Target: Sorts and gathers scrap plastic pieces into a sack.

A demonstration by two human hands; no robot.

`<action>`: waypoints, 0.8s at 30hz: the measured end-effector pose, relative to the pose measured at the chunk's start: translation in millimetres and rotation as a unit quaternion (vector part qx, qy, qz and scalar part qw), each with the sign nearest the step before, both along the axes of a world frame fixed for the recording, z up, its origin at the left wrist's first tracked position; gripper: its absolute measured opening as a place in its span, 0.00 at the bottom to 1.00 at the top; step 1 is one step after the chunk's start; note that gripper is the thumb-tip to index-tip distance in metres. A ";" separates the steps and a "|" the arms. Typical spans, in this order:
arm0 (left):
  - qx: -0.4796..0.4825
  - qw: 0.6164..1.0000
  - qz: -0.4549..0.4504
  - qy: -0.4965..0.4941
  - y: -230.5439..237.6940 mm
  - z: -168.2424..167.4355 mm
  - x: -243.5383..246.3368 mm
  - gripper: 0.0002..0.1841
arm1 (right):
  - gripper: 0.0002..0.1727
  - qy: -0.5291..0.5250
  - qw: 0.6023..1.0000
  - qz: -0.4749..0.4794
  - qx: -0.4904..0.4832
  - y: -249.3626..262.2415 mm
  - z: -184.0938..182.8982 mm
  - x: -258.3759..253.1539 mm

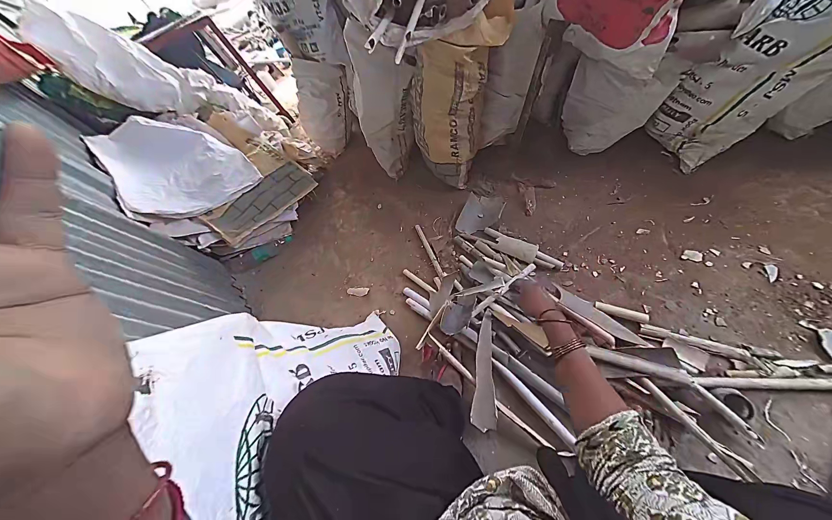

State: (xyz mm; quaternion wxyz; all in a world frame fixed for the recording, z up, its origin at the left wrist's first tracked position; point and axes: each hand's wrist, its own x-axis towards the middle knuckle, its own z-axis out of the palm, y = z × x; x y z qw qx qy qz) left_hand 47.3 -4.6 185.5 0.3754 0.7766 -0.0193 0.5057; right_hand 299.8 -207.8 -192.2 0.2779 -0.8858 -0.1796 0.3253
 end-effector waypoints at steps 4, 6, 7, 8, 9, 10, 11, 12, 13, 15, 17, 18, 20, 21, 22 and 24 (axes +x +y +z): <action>0.348 0.898 -0.102 0.248 -30.8 -74.6 125.3 0.20 | 0.27 0.104 0.987 0.108 -0.051 35.0 -87.7 -61.7; 0.358 0.810 -0.154 0.438 -11.6 -154.0 176.7 0.21 | 0.28 0.082 0.992 0.061 -0.070 37.2 -99.7 -75.8; 0.333 0.748 -0.169 0.548 4.4 -196.5 195.1 0.23 | 0.28 0.053 0.996 0.033 -0.070 33.9 -101.5 -76.3; 0.301 0.689 -0.174 0.636 22.1 -240.3 207.4 0.25 | 0.28 0.017 0.997 0.008 -0.069 26.7 -103.7 -72.4; 0.258 0.639 -0.177 0.703 39.8 -281.6 211.4 0.28 | 0.29 -0.018 0.997 -0.005 -0.078 16.9 -109.1 -66.4; 0.213 0.610 -0.176 0.742 57.3 -321.6 211.0 0.30 | 0.29 -0.042 0.995 -0.004 -0.095 6.3 -116.6 -56.5; 0.167 0.597 -0.174 0.765 71.7 -359.0 207.5 0.32 | 0.31 -0.050 0.992 0.008 -0.116 -5.4 -125.0 -45.2; 0.122 0.597 -0.168 0.775 80.7 -392.7 202.1 0.34 | 0.34 -0.042 0.990 0.026 -0.134 -16.3 -131.1 -33.8; 0.090 0.592 -0.154 0.786 83.9 -421.9 195.7 0.35 | 0.37 -0.029 0.988 0.045 -0.145 -25.0 -135.5 -23.7; 0.074 0.568 -0.124 0.810 74.7 -460.0 178.6 0.37 | 0.37 -0.026 0.984 0.079 -0.158 -34.9 -143.3 -12.6; 0.070 0.565 -0.100 0.816 62.4 -476.2 171.5 0.36 | 0.28 -0.004 0.975 0.105 -0.195 -31.9 -137.3 1.1; 0.053 0.579 -0.103 0.807 61.9 -476.3 172.5 0.36 | 0.24 0.015 0.972 0.108 -0.209 -26.4 -129.0 9.5; -0.004 0.622 -0.136 0.771 72.8 -468.2 177.8 0.33 | 0.18 0.036 0.978 0.073 -0.194 -20.8 -112.4 19.9; -0.027 0.642 -0.152 0.751 83.8 -460.9 182.9 0.31 | 0.17 0.039 0.984 0.049 -0.167 -18.6 -104.7 24.6; -0.043 0.647 -0.166 0.743 97.6 -448.8 189.2 0.29 | 0.17 0.047 0.990 0.027 -0.131 -16.2 -96.7 29.9; -0.046 0.625 -0.205 0.752 134.9 -421.6 198.6 0.27 | 0.14 0.070 0.997 -0.007 -0.029 -12.2 -85.1 43.6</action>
